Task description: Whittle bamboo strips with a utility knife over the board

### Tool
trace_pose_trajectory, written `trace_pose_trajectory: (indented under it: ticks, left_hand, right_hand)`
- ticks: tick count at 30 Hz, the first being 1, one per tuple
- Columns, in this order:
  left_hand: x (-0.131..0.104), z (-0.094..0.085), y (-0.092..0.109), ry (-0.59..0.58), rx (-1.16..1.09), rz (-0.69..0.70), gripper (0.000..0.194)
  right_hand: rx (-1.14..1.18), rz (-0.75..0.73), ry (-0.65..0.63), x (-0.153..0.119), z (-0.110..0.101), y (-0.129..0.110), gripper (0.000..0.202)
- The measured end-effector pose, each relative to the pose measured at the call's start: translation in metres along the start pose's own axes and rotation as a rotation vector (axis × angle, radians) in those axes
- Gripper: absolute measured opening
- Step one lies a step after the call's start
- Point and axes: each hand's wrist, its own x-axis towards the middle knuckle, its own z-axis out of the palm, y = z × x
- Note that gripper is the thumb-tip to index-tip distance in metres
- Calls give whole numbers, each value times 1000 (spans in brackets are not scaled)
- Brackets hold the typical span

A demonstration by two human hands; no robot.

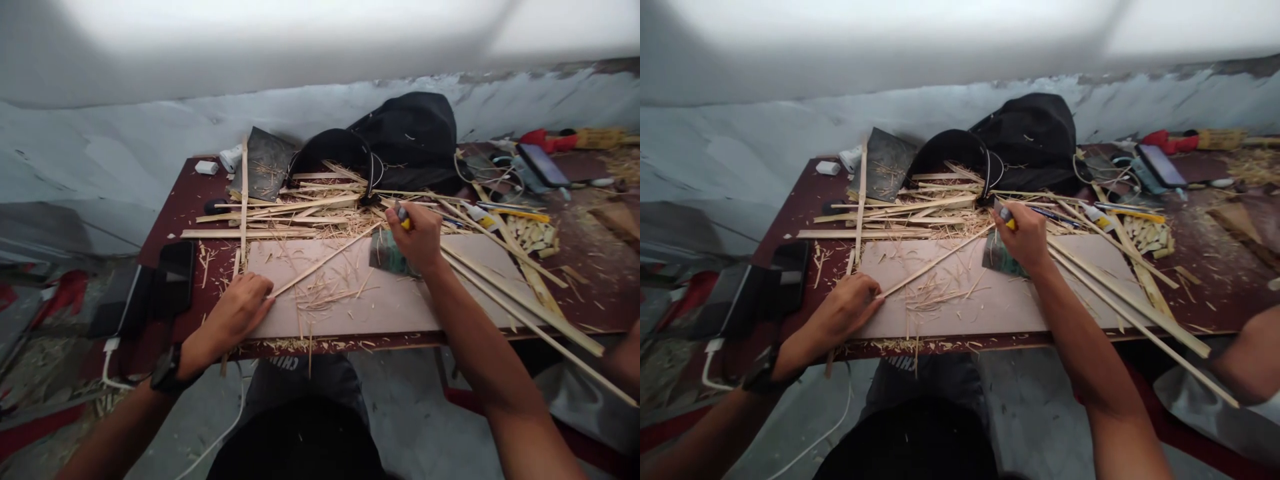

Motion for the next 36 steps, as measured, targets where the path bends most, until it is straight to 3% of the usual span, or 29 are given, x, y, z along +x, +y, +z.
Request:
trace_pose_trajectory:
  ticks: [7, 12, 14, 16, 19, 24, 29, 36]
  left_hand:
    - [-7, 1, -7, 177, -179, -59, 14]
    - [-5, -12, 0, 467, -472, -241, 31]
    - [-5, -18, 0, 528, -525, -216, 34]
    - [-7, -22, -3, 504, -457, -98, 32]
    - [-12, -19, -11, 372, -299, 5, 20]
    - [-25, -8, -18, 202, -180, -33, 7]
    - [-32, -3, -21, 235, -175, -68, 5]
    - [-26, -5, -15, 176, -201, -134, 5]
  right_hand:
    - [10, -6, 75, -4, -1, 2, 25]
    - [18, -45, 2, -9, 5, 5, 21]
    - [33, -70, -12, -9, 5, 5, 21]
    - [56, -82, -37, -9, 5, 4, 21]
    - [64, -65, -75, -9, 4, 5, 21]
    - [55, -66, -51, -8, 7, 4, 26]
    - [94, -56, -34, -4, 5, -3, 30]
    - [109, -9, -34, -3, 2, -7, 36]
